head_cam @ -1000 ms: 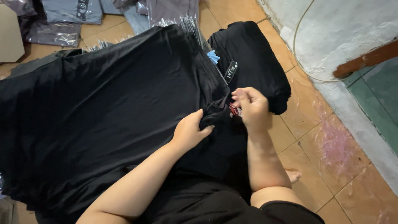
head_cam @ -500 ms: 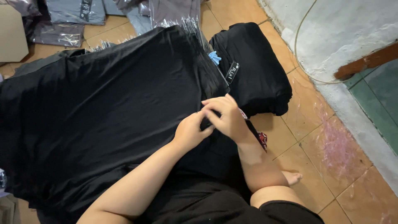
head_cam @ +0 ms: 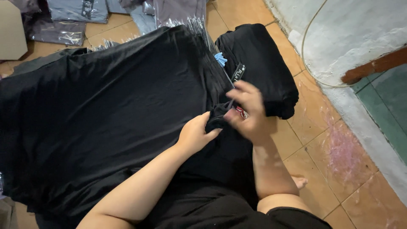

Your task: Folding black garments and inserting cardboard stiffeners to prepare them for packaging.

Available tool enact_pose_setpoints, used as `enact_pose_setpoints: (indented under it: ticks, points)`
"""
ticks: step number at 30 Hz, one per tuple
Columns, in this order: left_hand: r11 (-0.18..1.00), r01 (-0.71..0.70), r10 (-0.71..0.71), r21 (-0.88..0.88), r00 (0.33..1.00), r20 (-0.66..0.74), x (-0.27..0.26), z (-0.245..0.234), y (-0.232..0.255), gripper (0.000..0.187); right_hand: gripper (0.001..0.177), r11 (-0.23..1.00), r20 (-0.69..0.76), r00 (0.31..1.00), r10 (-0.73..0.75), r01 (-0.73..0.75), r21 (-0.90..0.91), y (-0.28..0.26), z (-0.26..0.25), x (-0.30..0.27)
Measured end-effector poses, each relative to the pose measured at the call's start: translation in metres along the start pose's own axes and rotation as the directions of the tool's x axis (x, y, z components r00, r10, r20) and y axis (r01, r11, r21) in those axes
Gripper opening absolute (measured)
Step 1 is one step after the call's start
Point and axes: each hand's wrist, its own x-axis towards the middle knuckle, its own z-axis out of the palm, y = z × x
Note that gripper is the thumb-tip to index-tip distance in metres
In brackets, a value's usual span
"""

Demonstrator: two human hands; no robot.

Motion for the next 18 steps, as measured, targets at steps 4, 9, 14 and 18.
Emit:
enact_pose_setpoints:
  ticks: [4, 9, 14, 18]
  points:
    - [0.999, 0.003, -0.002, 0.042, 1.000, -0.001, -0.002, -0.004, 0.009, 0.039, 0.033, 0.970, 0.266, 0.943, -0.202, 0.229, -0.076, 0.002, 0.013, -0.007]
    - [1.000, 0.018, -0.018, -0.012, 1.000, -0.001, -0.004, -0.005, 0.007, 0.033, 0.006, 0.992, 0.028, 0.999, 0.023, -0.020, -0.123, 0.007, -0.008, -0.007]
    - [0.999, 0.030, -0.030, -0.035, 0.999, 0.015, -0.003, -0.009, 0.010, 0.032, 0.026, 0.968, -0.168, 0.975, 0.147, -0.176, -0.176, -0.002, -0.018, -0.003]
    - [0.998, 0.038, -0.036, -0.042, 0.999, 0.032, -0.004, -0.010, 0.014, 0.032, 0.038, 0.998, 0.058, 0.998, 0.010, -0.013, 0.055, -0.003, -0.005, -0.007]
